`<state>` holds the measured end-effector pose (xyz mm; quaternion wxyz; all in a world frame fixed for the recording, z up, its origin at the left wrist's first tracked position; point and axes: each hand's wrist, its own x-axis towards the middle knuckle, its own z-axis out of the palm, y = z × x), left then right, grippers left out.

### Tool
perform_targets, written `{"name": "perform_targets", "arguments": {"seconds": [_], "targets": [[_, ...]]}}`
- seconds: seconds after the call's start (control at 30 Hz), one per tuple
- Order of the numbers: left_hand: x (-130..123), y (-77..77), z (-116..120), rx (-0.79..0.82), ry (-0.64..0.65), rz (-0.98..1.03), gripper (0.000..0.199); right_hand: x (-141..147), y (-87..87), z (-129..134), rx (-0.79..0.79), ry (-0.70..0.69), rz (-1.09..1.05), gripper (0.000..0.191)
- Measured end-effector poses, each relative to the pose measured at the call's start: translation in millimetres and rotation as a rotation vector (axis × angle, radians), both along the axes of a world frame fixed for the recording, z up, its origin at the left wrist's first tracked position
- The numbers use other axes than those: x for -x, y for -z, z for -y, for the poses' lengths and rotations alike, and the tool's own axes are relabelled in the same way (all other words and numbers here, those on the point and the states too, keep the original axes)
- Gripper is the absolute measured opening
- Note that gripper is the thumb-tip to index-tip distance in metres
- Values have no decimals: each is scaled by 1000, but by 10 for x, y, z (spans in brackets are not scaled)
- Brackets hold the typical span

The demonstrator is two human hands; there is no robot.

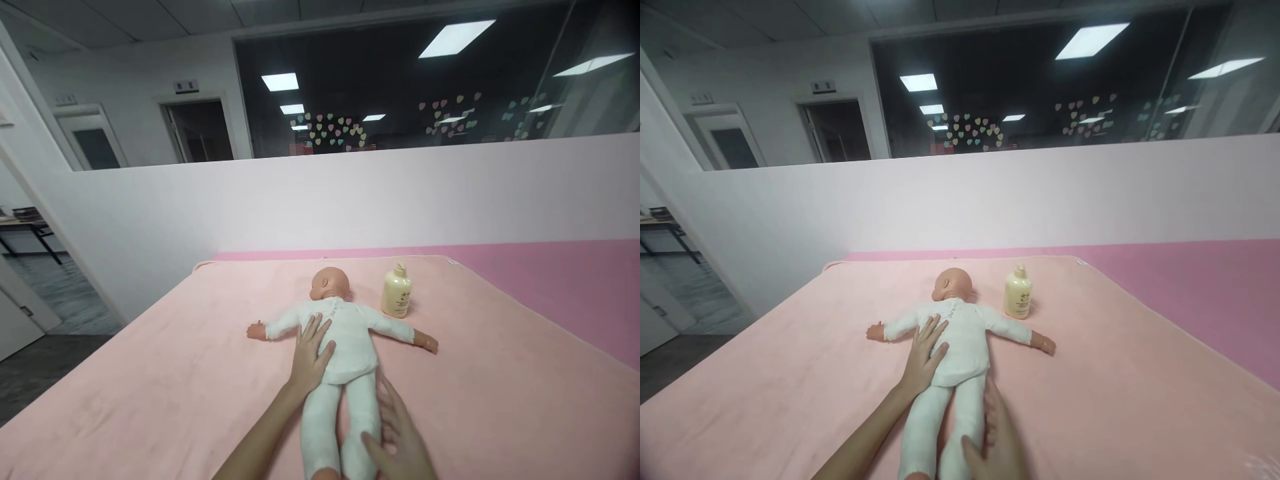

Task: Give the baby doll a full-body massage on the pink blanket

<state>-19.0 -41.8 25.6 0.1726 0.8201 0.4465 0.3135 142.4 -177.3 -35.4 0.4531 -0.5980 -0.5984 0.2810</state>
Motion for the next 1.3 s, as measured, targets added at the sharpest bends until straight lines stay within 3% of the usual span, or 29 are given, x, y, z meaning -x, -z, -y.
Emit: {"name": "perform_targets", "arguments": {"seconds": [0.1, 0.17, 0.23, 0.3, 0.33, 0.4, 0.5, 0.6, 0.73, 0.8, 0.9, 1.03, 1.1, 1.2, 1.3], "targets": [[-10, -7, 32, 40, 94, 13, 52, -318, -100, 7, 88, 118, -237, 65], [-25, -24, 47, 54, 154, 5, 54, -485, -153, 40, 154, 156, -263, 54], [-42, -44, 54, 62, 171, 0, 54, -568, -272, 48, 164, 198, -141, 48], [-55, -54, 57, 66, 159, 1, 53, -554, -470, -10, 60, 227, 71, 47], [-61, -51, 59, 66, 151, 3, 52, -515, -581, -69, -32, 205, 171, 49], [-72, -36, 64, 64, 138, 13, 50, -394, -770, -240, -182, 26, 333, 51], [-76, -46, 76, 48, 112, 76, 46, -203, -875, -541, -210, -203, 523, 42], [-42, -203, 80, -13, 20, 252, 43, -117, -829, -746, -78, -189, 597, 38], [44, -570, 81, -66, -79, 427, 40, -135, -770, -805, -13, -168, 586, 39], [60, -669, 85, 1, 32, 291, 37, -140, -752, -790, -2, -164, 572, 38], [16, -617, 78, 119, 192, -51, 37, -153, -768, -758, 0, -155, 490, 35], [-94, -455, 39, 79, 140, -239, 25, -286, -1028, -752, 24, -270, 126, 29], [-129, -440, 27, 50, 149, -270, 20, -375, -1225, -806, 9, -239, 17, 29], [-140, -453, 50, 40, 153, -297, 20, -425, -1371, -965, -80, -182, 173, 34], [-120, -436, 104, 40, 114, -213, 20, -342, -1209, -1149, -50, -264, 419, 37]]}}
